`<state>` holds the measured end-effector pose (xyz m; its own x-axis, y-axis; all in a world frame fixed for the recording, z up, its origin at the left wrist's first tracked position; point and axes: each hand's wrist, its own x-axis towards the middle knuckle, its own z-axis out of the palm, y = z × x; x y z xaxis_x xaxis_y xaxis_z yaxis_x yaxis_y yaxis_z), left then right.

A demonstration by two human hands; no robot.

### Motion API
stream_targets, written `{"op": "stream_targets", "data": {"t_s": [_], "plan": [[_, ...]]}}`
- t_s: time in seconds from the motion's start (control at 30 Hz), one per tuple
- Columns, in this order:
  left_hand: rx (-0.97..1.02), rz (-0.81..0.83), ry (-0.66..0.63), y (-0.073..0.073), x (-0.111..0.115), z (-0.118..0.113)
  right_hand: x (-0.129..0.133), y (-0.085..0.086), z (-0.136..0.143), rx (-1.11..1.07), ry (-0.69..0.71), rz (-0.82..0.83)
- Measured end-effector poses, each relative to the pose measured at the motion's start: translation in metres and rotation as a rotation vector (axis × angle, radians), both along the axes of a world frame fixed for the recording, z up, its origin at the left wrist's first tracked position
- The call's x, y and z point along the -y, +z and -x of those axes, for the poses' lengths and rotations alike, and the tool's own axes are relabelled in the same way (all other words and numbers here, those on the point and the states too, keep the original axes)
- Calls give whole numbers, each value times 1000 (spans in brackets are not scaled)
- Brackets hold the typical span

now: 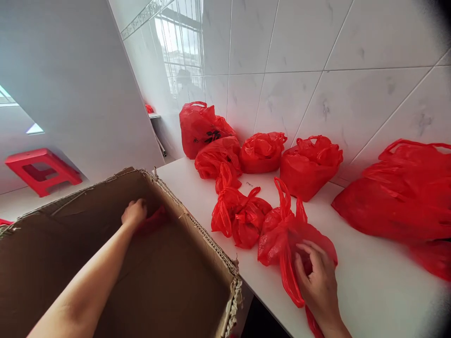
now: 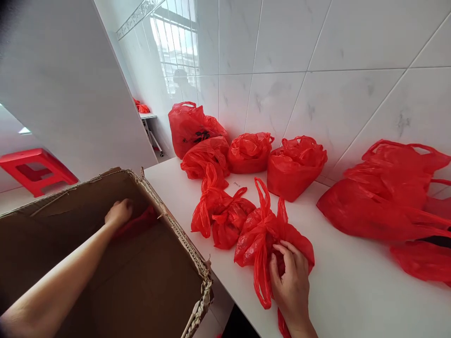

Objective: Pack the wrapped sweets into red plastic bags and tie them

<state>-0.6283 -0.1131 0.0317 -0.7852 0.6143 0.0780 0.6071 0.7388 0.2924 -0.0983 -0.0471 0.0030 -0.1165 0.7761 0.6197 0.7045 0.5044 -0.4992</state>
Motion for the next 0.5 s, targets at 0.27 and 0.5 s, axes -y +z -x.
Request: {"op": "stream_targets", "data": {"t_s": [0.27,0.5], "plan": [[-259,-437,-211,98,-40,-87,-1,-2,1,-2,11,-30],[-143,165,-676,111,-93,-211,1,0,2,15,20,-127]]}}
